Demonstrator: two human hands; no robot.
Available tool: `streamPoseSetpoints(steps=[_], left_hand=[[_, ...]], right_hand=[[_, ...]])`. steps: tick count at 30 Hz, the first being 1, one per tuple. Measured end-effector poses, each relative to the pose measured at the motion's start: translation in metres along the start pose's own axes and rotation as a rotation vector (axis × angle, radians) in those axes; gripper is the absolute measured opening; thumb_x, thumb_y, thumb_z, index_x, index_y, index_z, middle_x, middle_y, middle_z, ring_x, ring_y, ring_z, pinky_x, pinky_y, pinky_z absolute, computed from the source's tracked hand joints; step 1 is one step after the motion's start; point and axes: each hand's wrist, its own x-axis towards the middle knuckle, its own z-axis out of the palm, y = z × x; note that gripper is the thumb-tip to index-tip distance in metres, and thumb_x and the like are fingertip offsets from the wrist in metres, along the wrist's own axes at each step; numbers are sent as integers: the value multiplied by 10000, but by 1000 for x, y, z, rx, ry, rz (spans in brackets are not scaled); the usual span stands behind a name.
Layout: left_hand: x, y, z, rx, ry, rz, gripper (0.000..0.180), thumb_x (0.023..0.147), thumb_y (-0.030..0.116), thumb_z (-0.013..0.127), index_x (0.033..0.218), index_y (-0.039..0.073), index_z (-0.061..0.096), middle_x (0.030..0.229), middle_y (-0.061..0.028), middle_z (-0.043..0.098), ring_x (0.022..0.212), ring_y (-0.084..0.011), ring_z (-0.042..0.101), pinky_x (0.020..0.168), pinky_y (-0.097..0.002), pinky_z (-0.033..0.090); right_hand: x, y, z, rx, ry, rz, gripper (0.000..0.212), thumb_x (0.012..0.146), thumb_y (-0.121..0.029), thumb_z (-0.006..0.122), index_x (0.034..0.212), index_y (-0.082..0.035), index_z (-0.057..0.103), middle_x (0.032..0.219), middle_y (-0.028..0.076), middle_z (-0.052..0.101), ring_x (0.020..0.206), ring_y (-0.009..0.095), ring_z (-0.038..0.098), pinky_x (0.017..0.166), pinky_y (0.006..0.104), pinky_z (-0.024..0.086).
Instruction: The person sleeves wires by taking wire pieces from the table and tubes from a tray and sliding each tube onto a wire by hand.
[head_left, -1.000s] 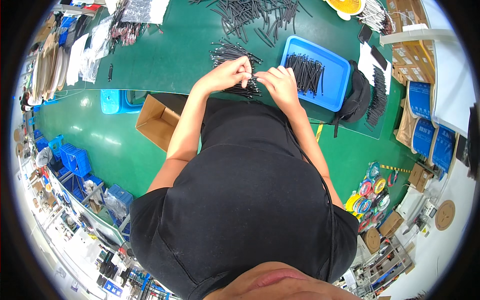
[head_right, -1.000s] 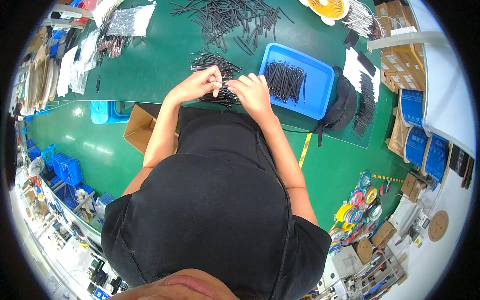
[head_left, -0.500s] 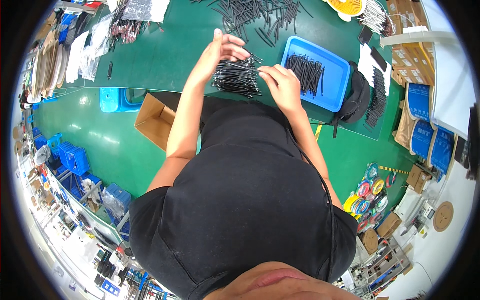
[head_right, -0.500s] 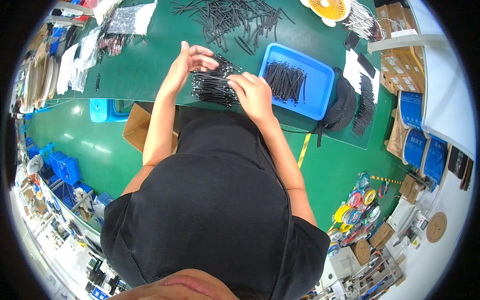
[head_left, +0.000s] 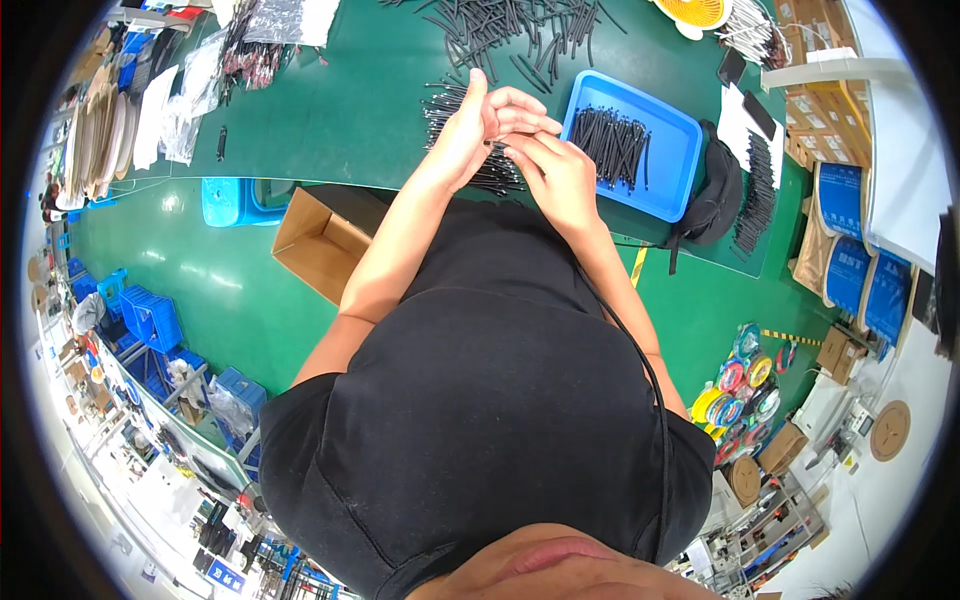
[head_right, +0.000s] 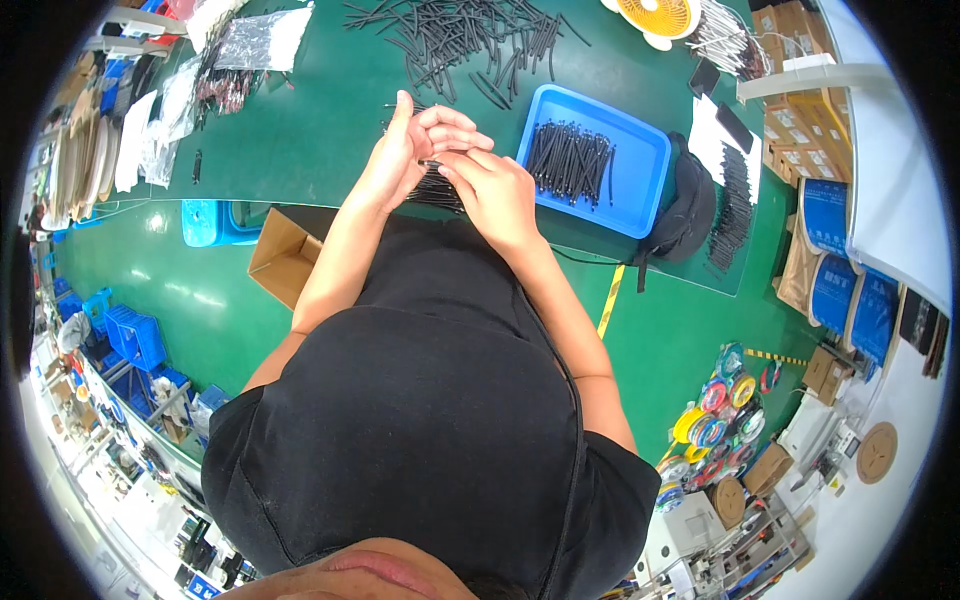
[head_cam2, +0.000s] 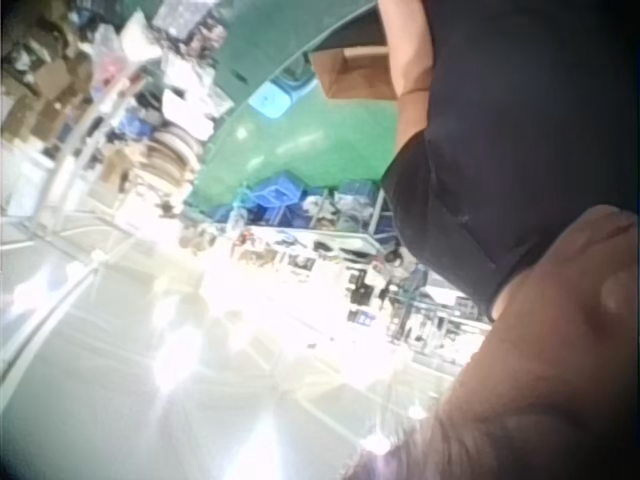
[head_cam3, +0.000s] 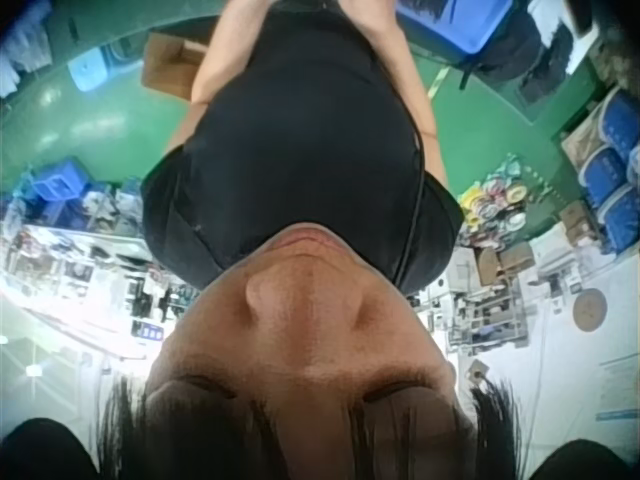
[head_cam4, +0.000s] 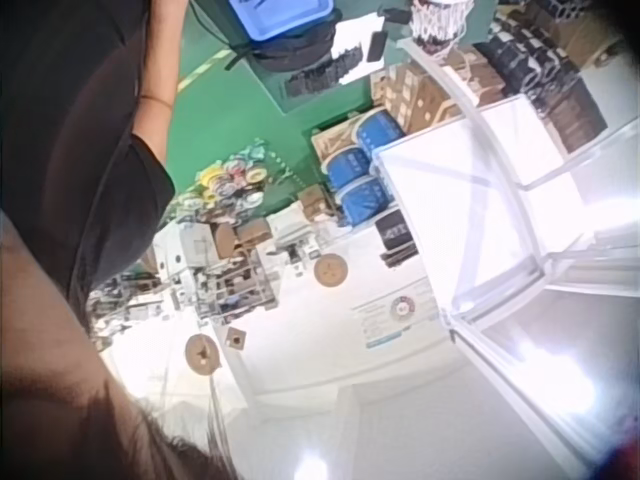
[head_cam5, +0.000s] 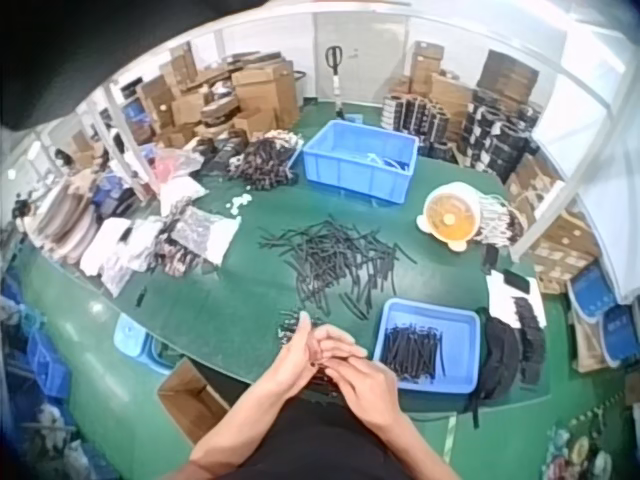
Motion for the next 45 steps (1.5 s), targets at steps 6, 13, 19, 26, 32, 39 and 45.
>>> streamPoseSetpoints(steps=[6,13,19,26,32,39,45], left_hand=[[2,-3,-2,-11,30,-25,846,1071,627,35,1142,19,619,1148,-215,730,1108,-270,686,1022,-393,476],[6,-14,-5,-44,-42,80,691,1124,498,176,1200,-20,625,1259,-215,690,1230,-276,626,1076,-411,456],[6,-35,-3,-52,-153,16,479,1118,287,354,1311,-77,599,1391,-219,612,1265,-272,603,1120,-426,441],[-2,-47,-13,-187,-232,-40,399,1072,188,444,1329,-72,604,1479,-225,544,1344,-282,550,1148,-399,426],[-6,-42,-8,-73,-212,-82,373,1004,57,486,1334,-76,597,1497,-206,533,1350,-277,544,1143,-386,433],[-8,-30,2,-82,-161,-65,355,1043,70,495,1385,10,568,1504,-196,526,1337,-255,552,1113,-382,463],[2,-47,-10,68,-218,73,306,1064,85,498,1354,25,576,1488,-177,544,1337,-239,552,1090,-369,480]], right_hand=[[-2,2,0,49,-10,39,119,881,-211,747,981,-148,762,873,21,697,735,239,670,639,370,505],[-7,3,2,1331,-113,694,164,1064,-196,582,1190,-96,617,806,0,528,636,60,463,577,239,377],[-21,-2,-1,1554,-133,838,187,1121,-242,455,1255,-120,502,783,-38,411,615,56,341,571,220,310],[-34,2,-1,1571,-182,899,179,1121,-244,454,1264,-139,484,786,-45,412,617,55,336,571,224,304],[-33,1,-2,1589,-176,925,180,1121,-246,454,1267,-144,478,785,-45,411,619,57,335,571,226,304],[-30,2,-2,1586,-164,904,179,1122,-270,453,1237,-140,499,782,-45,411,616,57,328,569,228,295],[-27,2,-4,1590,-140,894,171,1123,-266,447,1236,-147,493,779,-47,409,613,58,327,569,228,293]])
